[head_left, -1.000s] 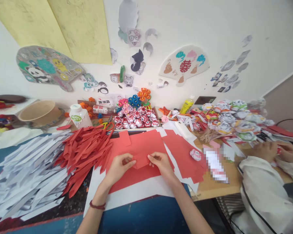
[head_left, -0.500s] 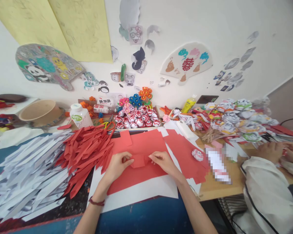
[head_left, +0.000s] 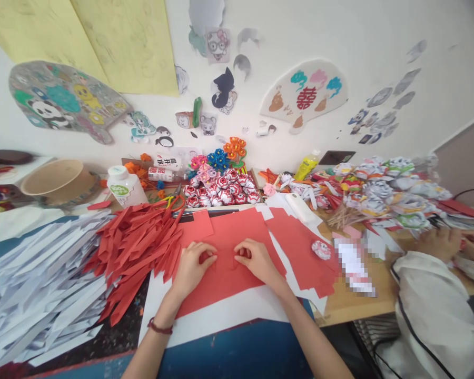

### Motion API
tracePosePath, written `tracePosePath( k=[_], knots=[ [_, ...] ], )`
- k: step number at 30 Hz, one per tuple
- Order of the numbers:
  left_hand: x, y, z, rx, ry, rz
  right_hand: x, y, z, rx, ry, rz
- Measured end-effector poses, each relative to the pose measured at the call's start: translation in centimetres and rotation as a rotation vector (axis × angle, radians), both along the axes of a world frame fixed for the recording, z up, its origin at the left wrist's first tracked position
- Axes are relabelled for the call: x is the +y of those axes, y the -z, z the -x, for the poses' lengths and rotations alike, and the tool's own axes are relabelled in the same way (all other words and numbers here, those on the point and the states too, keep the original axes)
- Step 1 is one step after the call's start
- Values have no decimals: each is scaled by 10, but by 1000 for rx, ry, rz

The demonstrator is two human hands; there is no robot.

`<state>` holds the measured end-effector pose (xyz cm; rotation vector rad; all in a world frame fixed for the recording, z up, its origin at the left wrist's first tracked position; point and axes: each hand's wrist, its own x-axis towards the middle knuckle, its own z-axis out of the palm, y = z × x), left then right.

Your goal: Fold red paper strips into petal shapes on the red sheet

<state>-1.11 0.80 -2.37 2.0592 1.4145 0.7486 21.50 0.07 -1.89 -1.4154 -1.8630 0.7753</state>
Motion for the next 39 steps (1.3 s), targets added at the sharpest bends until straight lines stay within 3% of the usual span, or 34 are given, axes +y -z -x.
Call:
tracePosePath(
  k=[8, 15, 21, 39],
  knots=[
    [-4, -3, -6, 8, -20, -44, 1, 5, 4, -22, 29, -30],
    [-9, 4, -5, -45, 41, -150, -4, 11, 5, -74, -18, -228],
    [-14, 12, -5, 85, 53, -281, -8, 11, 5, -170, -73, -339],
    [-24, 4, 0, 389, 267, -504, -21, 15, 7, -646, -177, -668]
  ],
)
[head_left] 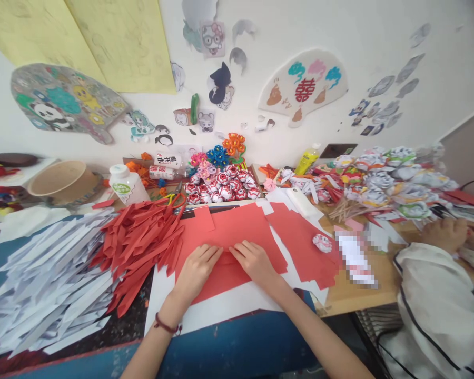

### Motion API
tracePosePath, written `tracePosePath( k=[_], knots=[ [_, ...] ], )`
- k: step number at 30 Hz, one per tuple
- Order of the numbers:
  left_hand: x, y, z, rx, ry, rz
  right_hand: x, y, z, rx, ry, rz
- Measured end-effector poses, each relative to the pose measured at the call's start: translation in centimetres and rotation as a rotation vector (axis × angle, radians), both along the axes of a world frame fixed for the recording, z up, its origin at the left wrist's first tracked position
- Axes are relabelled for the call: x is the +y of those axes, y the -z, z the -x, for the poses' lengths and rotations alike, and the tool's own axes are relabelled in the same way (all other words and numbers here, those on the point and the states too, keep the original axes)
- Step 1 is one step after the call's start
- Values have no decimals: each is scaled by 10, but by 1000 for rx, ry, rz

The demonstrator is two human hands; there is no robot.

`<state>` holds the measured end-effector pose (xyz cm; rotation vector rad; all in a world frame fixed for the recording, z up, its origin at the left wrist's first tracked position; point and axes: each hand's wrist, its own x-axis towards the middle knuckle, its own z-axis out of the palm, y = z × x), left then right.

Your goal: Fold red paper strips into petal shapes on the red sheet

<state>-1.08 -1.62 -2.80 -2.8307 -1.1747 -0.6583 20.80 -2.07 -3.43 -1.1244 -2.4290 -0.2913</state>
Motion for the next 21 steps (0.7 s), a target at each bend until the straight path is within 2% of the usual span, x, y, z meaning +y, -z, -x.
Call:
tracePosePath(
  k=[9, 17, 21],
  knots=[
    [-1, 0, -3, 270, -9, -129, 0, 2, 4, -101, -18, -74],
    [-3, -2, -2, 260, 4, -72, -3, 6, 3, -141, -63, -28],
    [-4, -3, -6, 305, -10, -105, -4, 3, 7, -198, -80, -14]
  ],
)
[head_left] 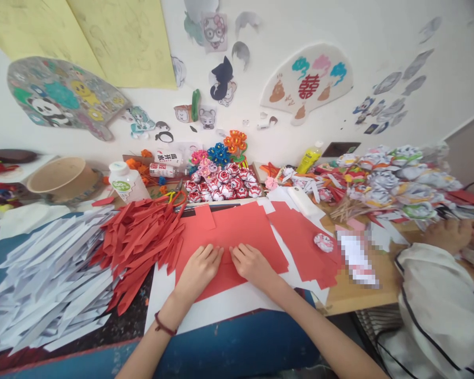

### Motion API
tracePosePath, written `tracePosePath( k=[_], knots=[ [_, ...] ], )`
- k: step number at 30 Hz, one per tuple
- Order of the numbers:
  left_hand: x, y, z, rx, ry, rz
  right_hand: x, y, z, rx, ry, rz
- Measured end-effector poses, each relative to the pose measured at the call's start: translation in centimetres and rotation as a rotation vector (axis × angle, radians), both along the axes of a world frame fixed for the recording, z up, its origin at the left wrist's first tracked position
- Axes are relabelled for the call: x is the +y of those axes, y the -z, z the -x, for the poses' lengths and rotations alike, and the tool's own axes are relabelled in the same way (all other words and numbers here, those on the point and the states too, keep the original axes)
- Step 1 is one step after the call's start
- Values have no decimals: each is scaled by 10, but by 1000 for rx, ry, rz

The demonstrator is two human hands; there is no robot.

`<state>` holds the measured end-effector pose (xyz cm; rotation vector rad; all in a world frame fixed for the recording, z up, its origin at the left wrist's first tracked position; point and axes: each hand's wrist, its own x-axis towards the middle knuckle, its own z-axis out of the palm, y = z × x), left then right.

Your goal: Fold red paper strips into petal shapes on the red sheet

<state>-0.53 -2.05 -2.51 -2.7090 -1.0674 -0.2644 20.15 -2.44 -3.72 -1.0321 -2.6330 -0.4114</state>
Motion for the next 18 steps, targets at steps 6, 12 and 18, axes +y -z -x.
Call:
tracePosePath(
  k=[6, 12, 18],
  knots=[
    [-4, -4, -3, 88, -19, -39, -6, -10, 4, -52, 96, 15],
    [-7, -7, -6, -30, -93, 58, -15, -15, 7, -15, 189, 65],
    [-4, -11, -16, -41, -144, 112, -16, -12, 19, -6, 239, 123]
  ],
)
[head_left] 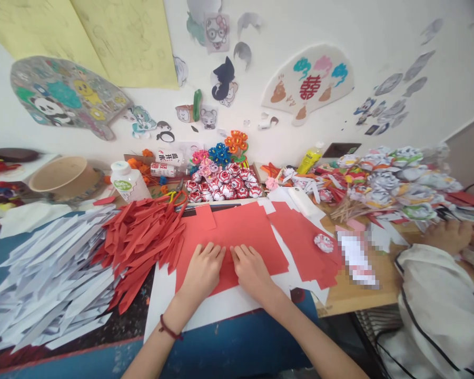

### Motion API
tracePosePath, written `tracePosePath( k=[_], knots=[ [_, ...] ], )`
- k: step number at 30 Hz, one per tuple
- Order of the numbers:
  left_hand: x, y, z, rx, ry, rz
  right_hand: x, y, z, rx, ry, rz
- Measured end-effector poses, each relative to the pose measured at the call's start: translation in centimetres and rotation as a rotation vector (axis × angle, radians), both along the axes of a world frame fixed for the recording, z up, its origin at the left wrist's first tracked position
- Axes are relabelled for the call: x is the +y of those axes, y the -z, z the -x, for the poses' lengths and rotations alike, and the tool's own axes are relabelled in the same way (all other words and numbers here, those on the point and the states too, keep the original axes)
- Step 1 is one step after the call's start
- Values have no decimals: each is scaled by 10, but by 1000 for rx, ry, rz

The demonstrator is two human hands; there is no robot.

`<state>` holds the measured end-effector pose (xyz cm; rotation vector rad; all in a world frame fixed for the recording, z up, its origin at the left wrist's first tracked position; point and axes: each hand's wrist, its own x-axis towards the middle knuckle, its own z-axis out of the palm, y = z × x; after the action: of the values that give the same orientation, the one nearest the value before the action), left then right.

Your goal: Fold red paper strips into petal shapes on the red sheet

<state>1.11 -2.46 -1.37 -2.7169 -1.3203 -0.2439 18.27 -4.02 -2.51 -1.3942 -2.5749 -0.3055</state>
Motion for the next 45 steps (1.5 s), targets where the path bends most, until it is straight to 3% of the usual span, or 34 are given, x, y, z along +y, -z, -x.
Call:
tracePosePath(
  k=[11, 18, 22, 26, 37, 45],
  knots=[
    [4, -4, -1, -58, -16, 48, -4, 10, 1, 88, 31, -94],
    [3, -7, 7, -153, -41, 146, 2, -1, -4, 313, 172, 157],
    [2, -9, 16, -232, -62, 213, 4, -9, -16, 391, 146, 282],
    [3, -8, 30, -326, -51, 259, 1, -9, -30, 463, 103, 302],
    [4, 1, 40, -58, 87, -31, 2, -8, -36, 424, 5, 234],
    [2, 2, 41, -61, 121, -95, 6, -2, -38, 387, -32, 166]
  ],
)
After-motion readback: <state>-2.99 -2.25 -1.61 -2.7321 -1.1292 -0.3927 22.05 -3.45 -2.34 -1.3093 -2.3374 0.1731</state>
